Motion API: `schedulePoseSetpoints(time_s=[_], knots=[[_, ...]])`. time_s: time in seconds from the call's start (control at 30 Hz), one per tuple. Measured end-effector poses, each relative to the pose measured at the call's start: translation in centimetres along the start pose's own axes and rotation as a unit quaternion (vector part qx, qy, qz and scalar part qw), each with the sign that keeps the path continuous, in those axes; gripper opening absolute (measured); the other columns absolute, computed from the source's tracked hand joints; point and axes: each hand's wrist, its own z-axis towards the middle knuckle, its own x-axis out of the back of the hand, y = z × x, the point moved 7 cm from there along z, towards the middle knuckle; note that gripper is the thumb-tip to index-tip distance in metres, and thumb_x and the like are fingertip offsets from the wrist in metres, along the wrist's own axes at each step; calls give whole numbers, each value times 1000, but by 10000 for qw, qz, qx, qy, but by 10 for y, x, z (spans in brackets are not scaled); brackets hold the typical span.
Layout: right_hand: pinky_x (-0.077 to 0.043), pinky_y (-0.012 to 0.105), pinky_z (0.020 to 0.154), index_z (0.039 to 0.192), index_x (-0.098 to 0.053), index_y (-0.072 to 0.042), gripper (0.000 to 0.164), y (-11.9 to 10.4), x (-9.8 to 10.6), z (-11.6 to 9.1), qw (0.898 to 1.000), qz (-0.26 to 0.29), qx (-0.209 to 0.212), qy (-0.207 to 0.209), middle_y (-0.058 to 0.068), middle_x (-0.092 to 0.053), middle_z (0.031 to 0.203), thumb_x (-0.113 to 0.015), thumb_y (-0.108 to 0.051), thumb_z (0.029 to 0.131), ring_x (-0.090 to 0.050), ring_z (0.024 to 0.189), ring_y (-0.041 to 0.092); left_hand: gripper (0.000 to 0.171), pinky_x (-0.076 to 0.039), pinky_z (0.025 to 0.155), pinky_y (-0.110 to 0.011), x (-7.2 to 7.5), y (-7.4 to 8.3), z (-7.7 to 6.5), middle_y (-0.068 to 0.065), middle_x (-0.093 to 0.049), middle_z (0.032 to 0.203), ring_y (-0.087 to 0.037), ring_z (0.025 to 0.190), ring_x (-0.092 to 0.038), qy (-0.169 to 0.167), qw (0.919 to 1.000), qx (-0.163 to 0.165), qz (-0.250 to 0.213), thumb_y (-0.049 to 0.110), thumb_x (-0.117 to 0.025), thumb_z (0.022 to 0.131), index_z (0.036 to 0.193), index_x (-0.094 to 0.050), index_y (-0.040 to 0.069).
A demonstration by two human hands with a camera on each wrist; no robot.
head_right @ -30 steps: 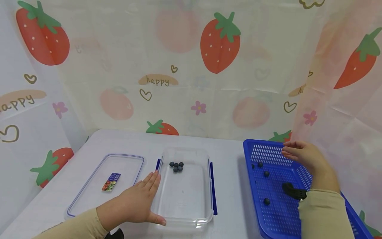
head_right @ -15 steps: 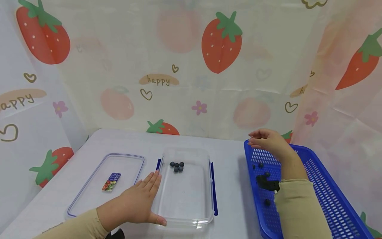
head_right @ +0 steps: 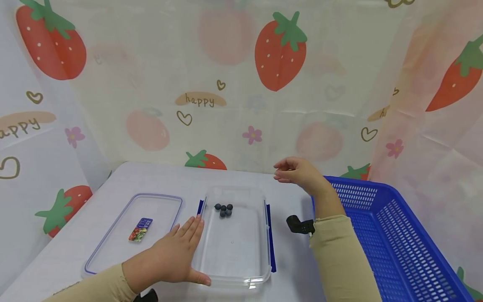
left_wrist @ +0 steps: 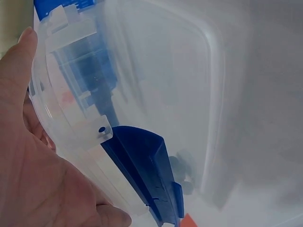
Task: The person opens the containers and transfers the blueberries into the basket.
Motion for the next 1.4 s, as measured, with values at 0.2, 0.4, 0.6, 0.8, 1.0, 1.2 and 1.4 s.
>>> schedulePoseSetpoints(time_s=[0.2, 0.4, 0.6, 0.8, 1.0, 1.2, 1.4], knots=[[-51, 31, 82, 114, -55, 5, 31, 1, -44, 19, 9995, 72, -107, -303, 18, -58, 99, -62, -7, 86, -60, 96, 29, 130, -17, 108, -49, 0, 0, 0, -20, -9, 151, -32, 139, -7, 0, 10000, 14, 20, 91, -34, 57, 145, -14, -2], [-50, 35, 83, 109, -58, 4, 26, 8, -90, 35, 9971, 66, -414, -642, 17, -59, 98, -63, -7, 85, -61, 93, 28, 130, -14, 109, -49, -3, -1, 2, -20, -7, 151, -32, 139, -6, -5, 10000, -3, -4, 92, -33, 56, 145, -14, -2], [-51, 33, 80, 107, -60, 1, 24, 7, -118, 50, 9959, -146, -549, -707, 12, -61, 94, -64, -7, 85, -64, 89, 24, 129, -13, 109, -49, -5, -1, 3, -19, -6, 151, -32, 139, -6, -11, 10000, -21, -46, 91, -35, 58, 145, -14, -2], [-52, 32, 79, 106, -61, 1, 22, 8, -138, 64, 9948, -51, -648, -779, 12, -61, 91, -63, -6, 85, -64, 82, 18, 127, -13, 109, -49, -4, -2, 3, -19, -6, 151, -31, 139, -6, 26, 10000, -58, -26, 90, -37, 59, 145, -13, -1], [-51, 33, 80, 104, -61, 1, 20, 21, -150, 71, 9932, 104, -937, -675, 12, -61, 88, -63, -3, 84, -63, 87, 27, 128, -13, 109, -49, -4, -1, 3, -20, -7, 151, -32, 139, -6, 53, 9999, -96, -24, 90, -35, 59, 145, -12, -1], [-52, 31, 76, 106, -60, 7, 23, 36, -159, 72, 9902, -44, -1207, -694, 10, -63, 85, -62, 1, 83, -63, 82, 22, 127, -14, 109, -49, -6, 0, 3, -21, -7, 151, -32, 139, -6, 65, 9999, -102, 25, 90, -37, 59, 145, -13, -2], [-51, 31, 77, 103, -63, 3, 23, 53, -161, 71, 9832, -581, -1488, -879, 10, -64, 86, -63, 3, 81, -60, 76, 15, 127, -15, 109, -49, -5, 0, 1, -21, -8, 150, -32, 139, -7, 129, 9999, -101, 20, 89, -39, 60, 145, -13, -2]])
